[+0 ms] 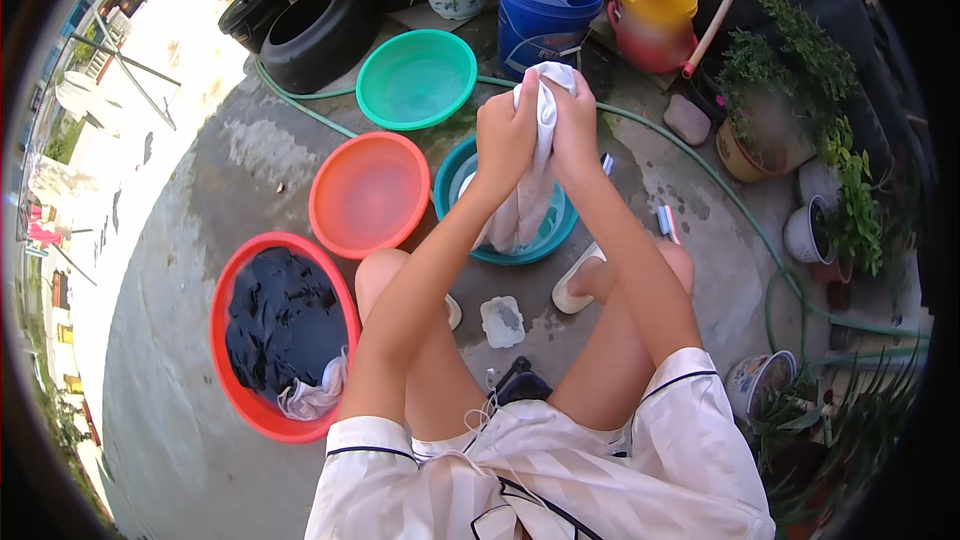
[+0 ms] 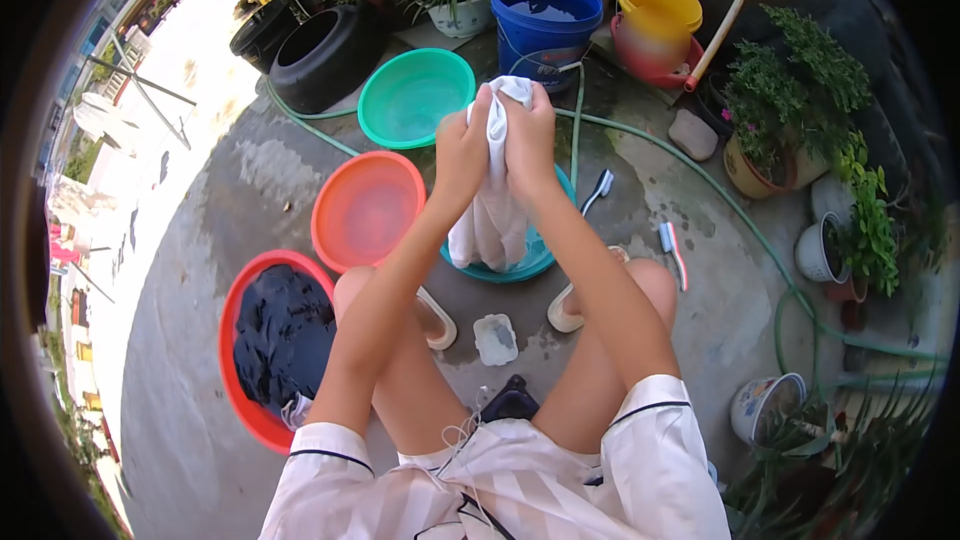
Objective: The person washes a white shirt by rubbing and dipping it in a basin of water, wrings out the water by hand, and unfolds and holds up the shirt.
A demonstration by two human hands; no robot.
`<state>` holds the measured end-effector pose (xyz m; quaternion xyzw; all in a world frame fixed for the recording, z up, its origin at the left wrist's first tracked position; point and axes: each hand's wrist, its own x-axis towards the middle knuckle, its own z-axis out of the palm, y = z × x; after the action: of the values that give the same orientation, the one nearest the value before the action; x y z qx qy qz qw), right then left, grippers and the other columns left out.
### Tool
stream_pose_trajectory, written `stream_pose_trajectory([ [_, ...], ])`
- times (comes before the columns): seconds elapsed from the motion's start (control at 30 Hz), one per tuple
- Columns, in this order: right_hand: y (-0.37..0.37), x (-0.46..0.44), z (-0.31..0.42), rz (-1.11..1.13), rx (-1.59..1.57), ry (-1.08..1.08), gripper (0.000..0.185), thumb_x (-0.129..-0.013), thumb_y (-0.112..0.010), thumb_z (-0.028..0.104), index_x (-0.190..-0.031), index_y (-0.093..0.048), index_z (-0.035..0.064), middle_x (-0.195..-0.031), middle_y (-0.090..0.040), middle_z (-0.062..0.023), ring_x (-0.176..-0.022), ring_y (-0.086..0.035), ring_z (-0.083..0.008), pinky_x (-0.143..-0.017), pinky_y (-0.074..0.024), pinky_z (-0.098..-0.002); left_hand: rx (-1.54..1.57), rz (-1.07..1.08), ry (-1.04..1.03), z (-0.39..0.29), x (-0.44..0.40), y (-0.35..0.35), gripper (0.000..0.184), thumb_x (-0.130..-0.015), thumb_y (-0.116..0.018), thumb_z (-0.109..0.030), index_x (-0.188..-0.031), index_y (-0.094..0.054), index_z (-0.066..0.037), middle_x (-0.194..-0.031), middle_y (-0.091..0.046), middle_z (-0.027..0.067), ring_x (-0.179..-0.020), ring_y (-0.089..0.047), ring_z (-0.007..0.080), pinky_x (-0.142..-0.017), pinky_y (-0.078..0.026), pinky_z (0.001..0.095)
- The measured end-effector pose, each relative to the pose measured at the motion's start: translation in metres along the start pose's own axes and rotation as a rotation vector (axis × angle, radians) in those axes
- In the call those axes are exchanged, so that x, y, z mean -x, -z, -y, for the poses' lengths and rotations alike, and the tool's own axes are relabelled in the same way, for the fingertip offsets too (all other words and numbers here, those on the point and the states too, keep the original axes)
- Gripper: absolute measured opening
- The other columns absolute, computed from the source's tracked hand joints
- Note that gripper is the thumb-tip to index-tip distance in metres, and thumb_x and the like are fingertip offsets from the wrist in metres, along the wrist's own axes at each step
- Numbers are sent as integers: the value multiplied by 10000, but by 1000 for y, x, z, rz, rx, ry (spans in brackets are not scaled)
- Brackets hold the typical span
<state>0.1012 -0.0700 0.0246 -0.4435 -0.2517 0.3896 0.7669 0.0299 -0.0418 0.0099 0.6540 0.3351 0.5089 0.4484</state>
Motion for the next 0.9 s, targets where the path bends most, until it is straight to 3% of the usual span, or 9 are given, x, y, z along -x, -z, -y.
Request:
stream_pose_trajectory([
  [0.1,-21,35,-17,5,140,84,113,-819,-490,87,-915,-508,30,-826,-540,-16,-743,-507,-77,-658,-414,-222,73,-37,129,10,-22,25,575,-919,-390,-393,-542,-498,28,-464,-458,70,-440,-383,108,-434,-308,320],
  [0.17,-19,24,-6,-9,93,21,101,-813,-480,63,-905,-510,33,-817,-542,-18,-735,-509,-72,-646,-414,-220,74,-40,92,-1,-15,16,567,-918,-388,-382,-574,-523,47,-468,-479,114,-421,-421,168,-442,-325,346],
  [0.23,-2,-3,-3,1,-21,2,144,-813,-522,87,-951,-532,47,-834,-568,-28,-741,-558,-115,-661,-445,-246,-152,-10,-10,-4,0,3,529,-900,-407,-380,-645,-568,55,-531,-516,205,-463,-483,331,-480,-354,400],
  [0.3,12,-14,-3,49,-97,-72,150,-813,-512,87,-956,-529,44,-838,-570,-32,-745,-564,-123,-663,-447,-249,-237,39,-80,-5,11,-6,538,-894,-415,-393,-636,-565,55,-529,-522,189,-455,-482,309,-478,-353,394],
  [0.5,-16,27,-13,4,174,31,133,-789,-489,65,-913,-520,31,-836,-556,-27,-767,-519,-84,-670,-410,-226,-19,-66,114,4,-19,19,525,-905,-404,-375,-650,-565,55,-524,-521,177,-438,-462,256,-470,-348,373],
  [0.7,22,-20,-10,-28,-121,-39,130,-792,-510,92,-914,-507,47,-813,-552,-28,-690,-546,-101,-616,-440,-238,-305,104,-97,-13,10,-4,474,-882,-431,-322,-629,-577,52,-570,-516,258,-540,-528,407,-494,-369,440],
  [0.83,-18,31,-13,19,75,37,132,-811,-492,103,-924,-505,34,-841,-542,-36,-778,-512,-104,-681,-411,-241,63,-55,120,6,-25,20,469,-889,-465,-312,-597,-495,54,-483,-440,65,-452,-379,109,-442,-312,311],
  [0.87,-21,31,-12,-6,85,44,136,-809,-497,106,-924,-503,34,-838,-540,-34,-771,-511,-102,-674,-411,-241,116,-58,144,6,-24,24,456,-884,-476,-307,-595,-507,44,-494,-455,34,-463,-379,93,-442,-307,298],
  [0.9,-23,29,-10,-33,95,48,140,-808,-502,109,-925,-502,33,-835,-539,-32,-765,-510,-100,-666,-411,-241,54,-56,103,0,-18,22,463,-884,-465,-315,-607,-523,51,-501,-474,90,-453,-406,156,-453,-324,329],
])
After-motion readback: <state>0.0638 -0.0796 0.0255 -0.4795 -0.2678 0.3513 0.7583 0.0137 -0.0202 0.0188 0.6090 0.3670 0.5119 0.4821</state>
